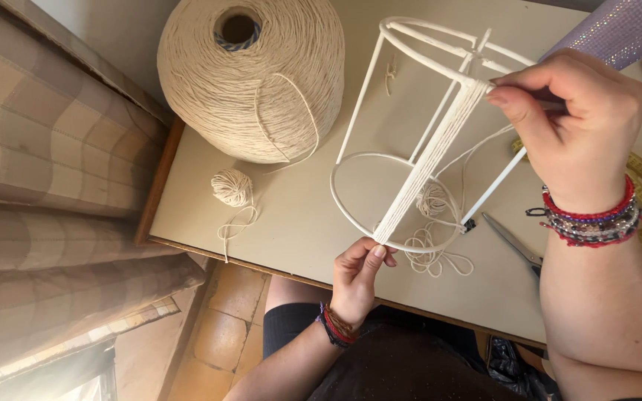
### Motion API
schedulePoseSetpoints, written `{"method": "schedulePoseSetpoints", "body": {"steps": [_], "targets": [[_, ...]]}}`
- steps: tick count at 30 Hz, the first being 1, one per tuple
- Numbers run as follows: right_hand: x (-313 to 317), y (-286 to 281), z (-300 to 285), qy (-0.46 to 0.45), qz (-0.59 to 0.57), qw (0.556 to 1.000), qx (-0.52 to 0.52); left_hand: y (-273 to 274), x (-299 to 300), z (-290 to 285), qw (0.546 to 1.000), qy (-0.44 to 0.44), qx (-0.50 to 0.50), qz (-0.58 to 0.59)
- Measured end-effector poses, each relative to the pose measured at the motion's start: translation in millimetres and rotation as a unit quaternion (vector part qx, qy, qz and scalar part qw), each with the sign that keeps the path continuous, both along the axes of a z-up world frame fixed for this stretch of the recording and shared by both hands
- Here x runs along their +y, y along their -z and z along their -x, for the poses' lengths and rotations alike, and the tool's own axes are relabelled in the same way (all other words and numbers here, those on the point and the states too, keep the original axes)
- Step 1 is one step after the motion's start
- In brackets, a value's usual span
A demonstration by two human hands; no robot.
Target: Winding white string around a wire lampshade frame to create a decorative pattern
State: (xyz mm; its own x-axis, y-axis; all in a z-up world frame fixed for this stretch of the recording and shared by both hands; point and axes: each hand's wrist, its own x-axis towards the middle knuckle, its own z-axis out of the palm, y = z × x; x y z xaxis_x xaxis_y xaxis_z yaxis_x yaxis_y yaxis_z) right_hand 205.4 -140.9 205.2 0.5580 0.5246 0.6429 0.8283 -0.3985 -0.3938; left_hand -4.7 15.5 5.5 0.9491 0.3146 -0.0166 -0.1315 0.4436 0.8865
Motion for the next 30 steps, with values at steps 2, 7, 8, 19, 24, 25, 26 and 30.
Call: {"method": "schedulePoseSetpoints", "body": {"steps": [2, 7, 8, 19, 24, 25, 26, 30], "targets": [[-0.1, -1.2, -0.6, -0.001, 0.004, 1.0, 0.001, -8.4, 0.6, -4.6, 1.0, 0.001, -0.012, 0.006], [-0.4, -3.5, -2.4, 0.013, 0.022, 1.0, 0.019, 34.5, -17.5, -28.7, 0.995, -0.018, -0.033, 0.094], [2.6, -5.5, -2.0, -0.006, 0.029, 1.0, 0.011, 46.7, -23.2, -38.7, 0.99, -0.038, 0.01, 0.138], [1.6, -9.4, 4.5, 0.035, 0.028, 0.996, 0.075, 39.1, -6.6, -113.1, 0.974, 0.028, -0.209, 0.08], [-0.9, -15.2, -3.6, 0.04, 0.034, 0.991, 0.124, 5.9, -10.9, -145.3, 0.947, 0.122, -0.27, 0.124], [-0.4, -18.0, -4.0, 0.042, 0.035, 0.991, 0.123, 4.5, -14.4, -154.7, 0.947, 0.124, -0.27, 0.125], [1.2, -20.5, -4.3, 0.04, 0.044, 0.989, 0.133, 3.1, -16.6, -164.0, 0.93, 0.165, -0.294, 0.146], [7.8, -28.9, -9.9, 0.003, 0.089, 0.987, 0.133, -28.2, -27.6, -192.2, 0.946, 0.153, -0.267, 0.105]]}}
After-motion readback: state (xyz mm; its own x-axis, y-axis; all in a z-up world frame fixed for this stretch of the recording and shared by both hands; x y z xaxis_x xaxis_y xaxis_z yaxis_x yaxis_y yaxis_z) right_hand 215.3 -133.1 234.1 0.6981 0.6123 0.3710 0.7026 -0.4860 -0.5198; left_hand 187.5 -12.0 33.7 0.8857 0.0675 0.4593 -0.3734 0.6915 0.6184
